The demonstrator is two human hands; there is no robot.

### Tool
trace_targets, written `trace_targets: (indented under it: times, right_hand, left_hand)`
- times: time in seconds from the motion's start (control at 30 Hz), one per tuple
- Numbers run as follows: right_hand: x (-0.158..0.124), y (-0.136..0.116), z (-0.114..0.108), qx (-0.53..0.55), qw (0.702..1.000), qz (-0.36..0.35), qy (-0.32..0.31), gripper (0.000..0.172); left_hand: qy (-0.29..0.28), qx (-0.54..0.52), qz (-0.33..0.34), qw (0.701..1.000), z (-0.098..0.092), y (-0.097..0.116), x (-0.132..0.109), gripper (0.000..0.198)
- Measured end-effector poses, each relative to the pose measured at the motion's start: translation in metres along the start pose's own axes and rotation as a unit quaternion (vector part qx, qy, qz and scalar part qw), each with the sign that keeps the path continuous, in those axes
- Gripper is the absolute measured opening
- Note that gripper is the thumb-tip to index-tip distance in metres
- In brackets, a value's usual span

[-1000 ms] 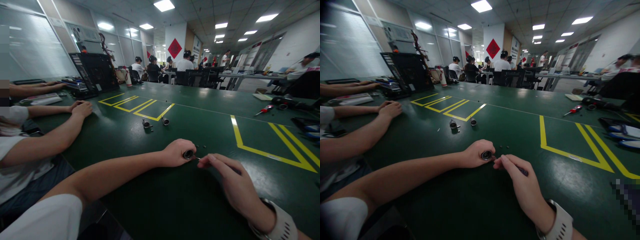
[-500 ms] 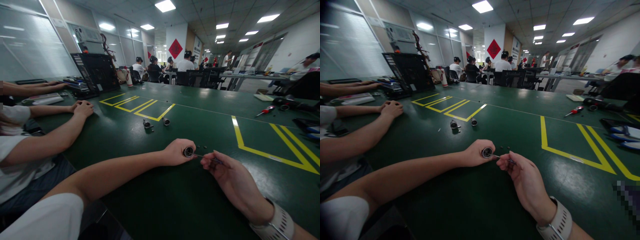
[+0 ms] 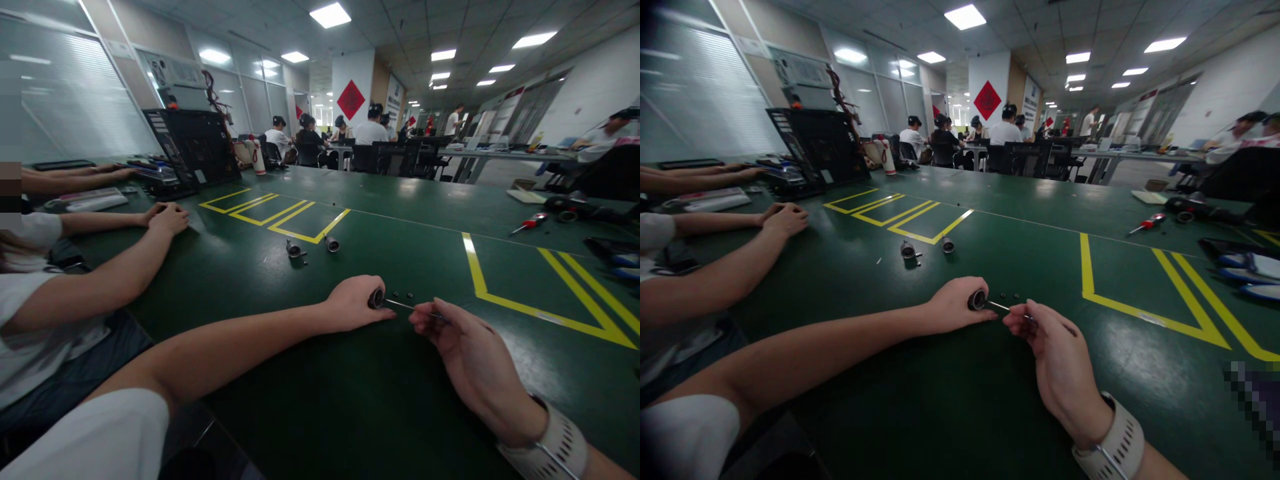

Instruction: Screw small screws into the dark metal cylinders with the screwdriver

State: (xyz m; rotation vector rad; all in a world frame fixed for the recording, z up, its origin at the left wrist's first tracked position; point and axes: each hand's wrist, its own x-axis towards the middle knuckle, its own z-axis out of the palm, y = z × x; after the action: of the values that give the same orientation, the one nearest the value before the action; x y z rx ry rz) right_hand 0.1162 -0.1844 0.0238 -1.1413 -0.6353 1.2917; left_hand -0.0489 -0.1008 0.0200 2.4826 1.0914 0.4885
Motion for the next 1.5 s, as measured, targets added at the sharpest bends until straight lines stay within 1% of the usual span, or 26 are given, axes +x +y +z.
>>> trace_targets:
  times: [0.17,0.4,0.53,0.73,0.83,1.07,1.3,1.5]
  right_hand:
    - [0.006,-0.003,-0.003,-0.020,0.998,-0.027,0.044,0.015]
    - [0.009,0.002,-0.005,-0.089,0.994,-0.054,0.028,0.020]
    - [0.011,0.003,-0.005,-0.119,0.991,-0.054,0.021,0.024]
    - [0.012,0.002,-0.002,-0.131,0.990,-0.050,0.030,0.027]
    - [0.012,0.002,-0.002,-0.132,0.990,-0.048,0.029,0.027]
    - [0.009,0.001,-0.004,-0.133,0.989,-0.050,0.028,0.023]
    - [0.007,-0.002,-0.003,-0.114,0.989,-0.067,0.062,0.022]
    - [0.014,-0.001,-0.003,-0.114,0.986,-0.085,0.086,0.019]
  left_hand:
    - [-0.004,0.021,-0.027,0.999,0.001,0.002,0.000,0.034]
    - [0.004,0.046,-0.002,0.999,0.004,0.000,-0.002,0.031]
    - [0.003,0.067,0.031,0.997,0.004,0.000,-0.003,0.029]
    - [-0.005,0.093,0.098,0.991,0.003,0.001,-0.004,0.026]
    - [-0.015,0.103,0.112,0.988,0.002,0.003,-0.003,0.028]
    - [-0.015,0.104,0.109,0.989,0.004,0.003,-0.002,0.028]
    - [-0.014,0.107,0.106,0.988,0.005,0.002,0.000,0.021]
    - [-0.007,0.107,0.106,0.989,0.007,0.002,0.004,0.019]
